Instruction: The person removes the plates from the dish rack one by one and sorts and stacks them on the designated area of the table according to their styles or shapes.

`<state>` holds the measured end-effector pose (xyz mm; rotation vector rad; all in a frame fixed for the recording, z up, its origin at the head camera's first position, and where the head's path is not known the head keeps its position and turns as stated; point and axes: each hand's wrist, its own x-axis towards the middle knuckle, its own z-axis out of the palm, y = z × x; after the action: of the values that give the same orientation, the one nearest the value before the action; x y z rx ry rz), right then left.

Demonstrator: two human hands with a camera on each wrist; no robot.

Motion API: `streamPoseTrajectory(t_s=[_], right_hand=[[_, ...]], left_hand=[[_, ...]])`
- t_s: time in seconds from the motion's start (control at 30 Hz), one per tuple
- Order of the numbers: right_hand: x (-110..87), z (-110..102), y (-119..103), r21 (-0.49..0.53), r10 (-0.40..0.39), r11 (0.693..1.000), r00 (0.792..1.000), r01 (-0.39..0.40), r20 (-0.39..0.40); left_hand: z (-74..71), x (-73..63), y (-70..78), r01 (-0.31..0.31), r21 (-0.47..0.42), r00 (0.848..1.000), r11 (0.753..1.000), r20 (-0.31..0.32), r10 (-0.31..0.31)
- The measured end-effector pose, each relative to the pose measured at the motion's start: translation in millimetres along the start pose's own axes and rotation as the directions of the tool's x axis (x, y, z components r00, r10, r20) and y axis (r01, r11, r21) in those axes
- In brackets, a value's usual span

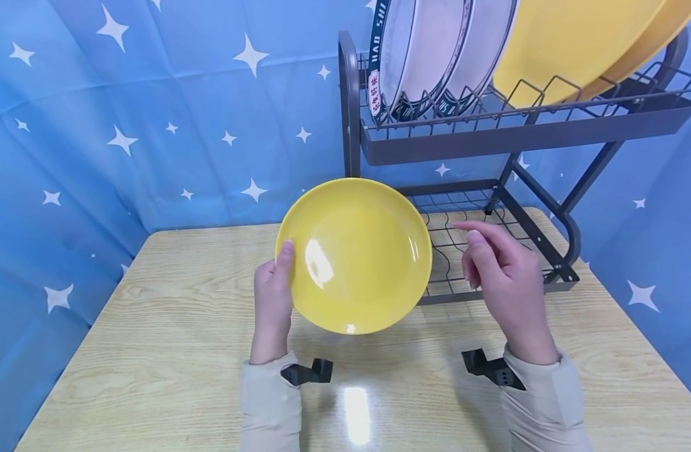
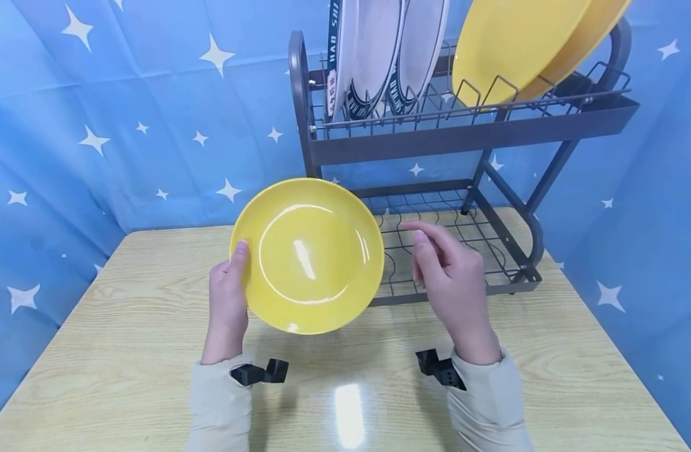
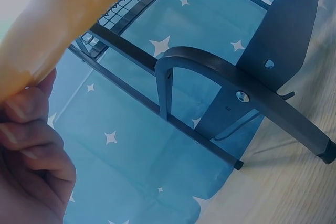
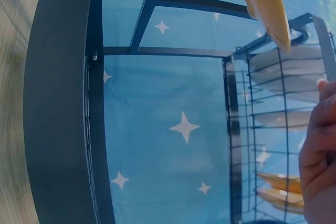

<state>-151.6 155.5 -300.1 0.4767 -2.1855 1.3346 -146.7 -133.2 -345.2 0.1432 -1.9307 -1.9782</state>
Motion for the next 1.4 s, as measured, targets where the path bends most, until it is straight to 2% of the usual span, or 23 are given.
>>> streamPoseTrajectory(t_s=[0.23,0.43,0.67,0.9,1.17,1.27,1.4], right_hand=[[0.7,-1,-1,0.026,-0.008,1.0,1.0,0.009,-0.022],[0.4,-4,-2,0.049,0.018,0.999,0.998,-0.015,-0.061],[0.0,-6,-5,0.118,-0.063,0.99,0.993,0.074,-0.102],[1.3,-12,-17,0.158,-0.1,0.979,0.982,0.126,-0.162],[3.6,-19,-17,0.155,-0.069,0.983,0.975,0.103,-0.211],[8.7,-23,-14,0.138,-0.059,0.986,0.968,0.095,-0.246],[21.7,-32,-17,0.115,-0.063,0.988,0.947,0.103,-0.314]], left_hand=[[-1.6,1.6,0.4,0.004,0.022,0.999,1.0,-0.033,-0.003],[-3.3,1.9,1.3,0.016,0.017,0.999,1.0,-0.031,-0.016],[-3.7,2.7,3.1,0.016,-0.012,0.998,1.0,-0.057,-0.016],[-4.3,2.1,3.9,0.022,-0.02,0.994,1.0,-0.104,-0.024],[-7.2,1.6,3.7,0.004,-0.025,0.994,1.0,-0.108,-0.006],[-10.8,1.3,1.6,-0.002,-0.026,0.993,1.0,-0.114,-0.001],[-16.6,2.2,-0.7,-0.006,-0.046,0.992,0.999,-0.128,0.0]])
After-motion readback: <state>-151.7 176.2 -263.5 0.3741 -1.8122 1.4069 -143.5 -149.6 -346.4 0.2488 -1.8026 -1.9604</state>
